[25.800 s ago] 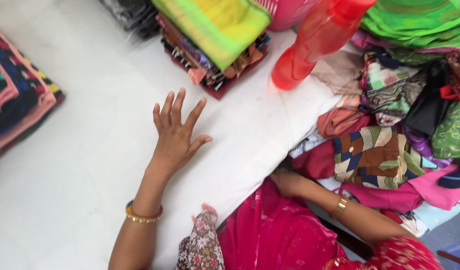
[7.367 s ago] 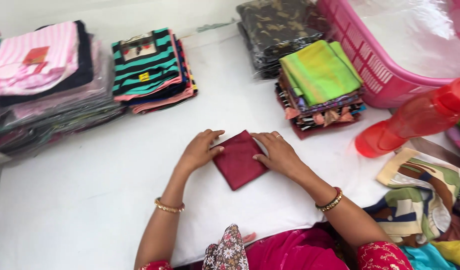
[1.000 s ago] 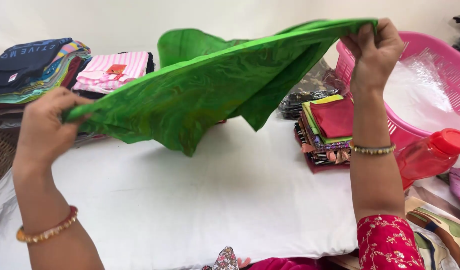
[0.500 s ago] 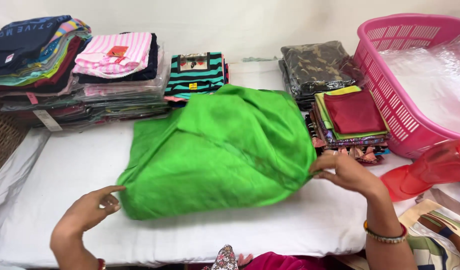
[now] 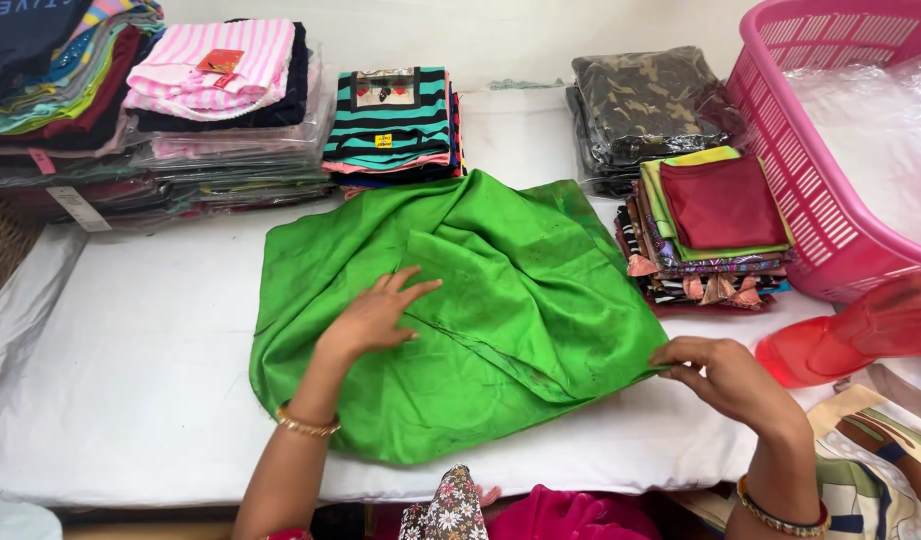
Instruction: The person folds several pieces of clothing on a white table. They handle a maroon cloth, a green patterned cloth, a paisley-patterned cloth, a blue and beige patterned cloth, and a peach paisley cloth, folding each one and stacking them on the table.
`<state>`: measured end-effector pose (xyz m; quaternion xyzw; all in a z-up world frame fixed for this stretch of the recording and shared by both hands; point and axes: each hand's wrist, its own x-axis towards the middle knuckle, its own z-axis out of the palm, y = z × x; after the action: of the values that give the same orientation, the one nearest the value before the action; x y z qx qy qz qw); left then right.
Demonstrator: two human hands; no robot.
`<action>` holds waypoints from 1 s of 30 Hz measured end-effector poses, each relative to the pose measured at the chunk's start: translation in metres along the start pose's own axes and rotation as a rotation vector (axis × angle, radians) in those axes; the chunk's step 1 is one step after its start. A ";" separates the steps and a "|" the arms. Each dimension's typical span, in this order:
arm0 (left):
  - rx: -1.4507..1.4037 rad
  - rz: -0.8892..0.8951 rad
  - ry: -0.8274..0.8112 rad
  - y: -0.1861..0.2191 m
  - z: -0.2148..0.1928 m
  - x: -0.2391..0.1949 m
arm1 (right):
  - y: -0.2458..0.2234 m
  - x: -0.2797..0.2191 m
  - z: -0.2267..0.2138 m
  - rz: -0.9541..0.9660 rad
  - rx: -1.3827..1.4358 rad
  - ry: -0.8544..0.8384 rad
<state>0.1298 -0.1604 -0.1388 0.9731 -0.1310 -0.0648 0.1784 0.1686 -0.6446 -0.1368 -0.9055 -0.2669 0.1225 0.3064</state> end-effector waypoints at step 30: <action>-0.913 0.312 0.203 0.090 0.030 0.028 | -0.121 0.084 0.063 -0.729 0.172 0.277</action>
<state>0.1306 -0.2597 -0.1359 0.7657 -0.2154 0.0072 0.6060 0.1645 -0.4855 -0.1162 -0.7305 -0.5157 -0.0957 0.4374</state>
